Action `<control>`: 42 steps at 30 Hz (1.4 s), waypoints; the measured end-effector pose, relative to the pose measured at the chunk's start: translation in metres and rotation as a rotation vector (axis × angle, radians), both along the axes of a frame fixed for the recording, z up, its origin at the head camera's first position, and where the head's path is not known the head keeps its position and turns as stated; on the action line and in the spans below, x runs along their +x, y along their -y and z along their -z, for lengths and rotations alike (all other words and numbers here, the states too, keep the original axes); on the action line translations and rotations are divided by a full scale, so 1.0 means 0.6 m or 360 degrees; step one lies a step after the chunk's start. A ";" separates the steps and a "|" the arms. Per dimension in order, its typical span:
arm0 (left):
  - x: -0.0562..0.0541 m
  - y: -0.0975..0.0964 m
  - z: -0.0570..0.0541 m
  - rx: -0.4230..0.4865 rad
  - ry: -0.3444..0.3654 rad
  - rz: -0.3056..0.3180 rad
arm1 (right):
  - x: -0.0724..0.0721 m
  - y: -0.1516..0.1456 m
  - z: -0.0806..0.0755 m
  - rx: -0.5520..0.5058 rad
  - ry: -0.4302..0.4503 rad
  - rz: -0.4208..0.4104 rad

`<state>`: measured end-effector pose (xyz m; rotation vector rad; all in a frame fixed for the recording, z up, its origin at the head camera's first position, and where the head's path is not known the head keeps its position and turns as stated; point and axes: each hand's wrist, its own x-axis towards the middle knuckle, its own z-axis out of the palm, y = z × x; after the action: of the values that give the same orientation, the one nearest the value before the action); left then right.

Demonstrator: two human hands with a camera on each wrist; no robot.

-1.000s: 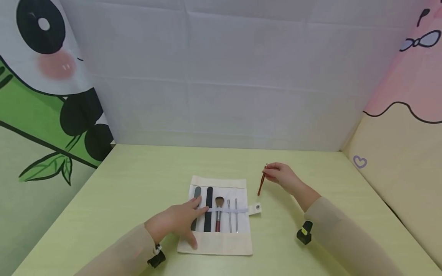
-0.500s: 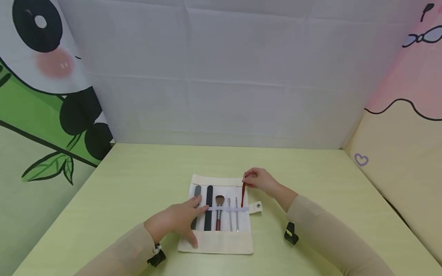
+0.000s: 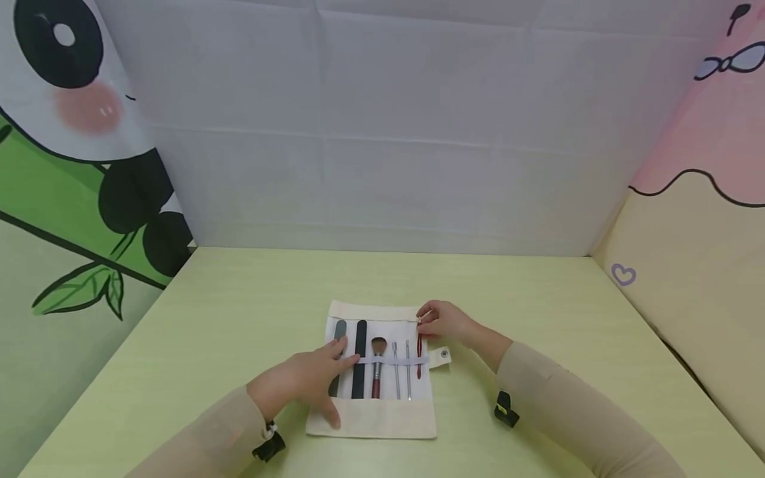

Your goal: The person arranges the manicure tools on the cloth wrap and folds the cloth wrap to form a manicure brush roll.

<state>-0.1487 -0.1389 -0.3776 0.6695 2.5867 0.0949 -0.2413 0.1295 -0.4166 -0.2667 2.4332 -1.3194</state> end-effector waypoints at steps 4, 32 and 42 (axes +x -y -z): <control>-0.004 -0.003 0.001 -0.0003 -0.0007 -0.0003 | 0.005 0.002 -0.005 0.0124 -0.0021 -0.0098; -0.016 -0.011 0.000 0.0033 0.0016 -0.0036 | 0.019 -0.017 -0.014 0.0404 -0.0122 -0.0386; -0.048 0.053 0.030 0.0217 -0.0392 0.0346 | 0.066 -0.003 -0.029 0.0719 -0.0684 -0.0714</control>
<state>-0.1774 -0.1706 -0.3955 1.0684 2.7369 0.1267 -0.2015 0.1311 -0.3993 -0.9829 2.6995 -0.5408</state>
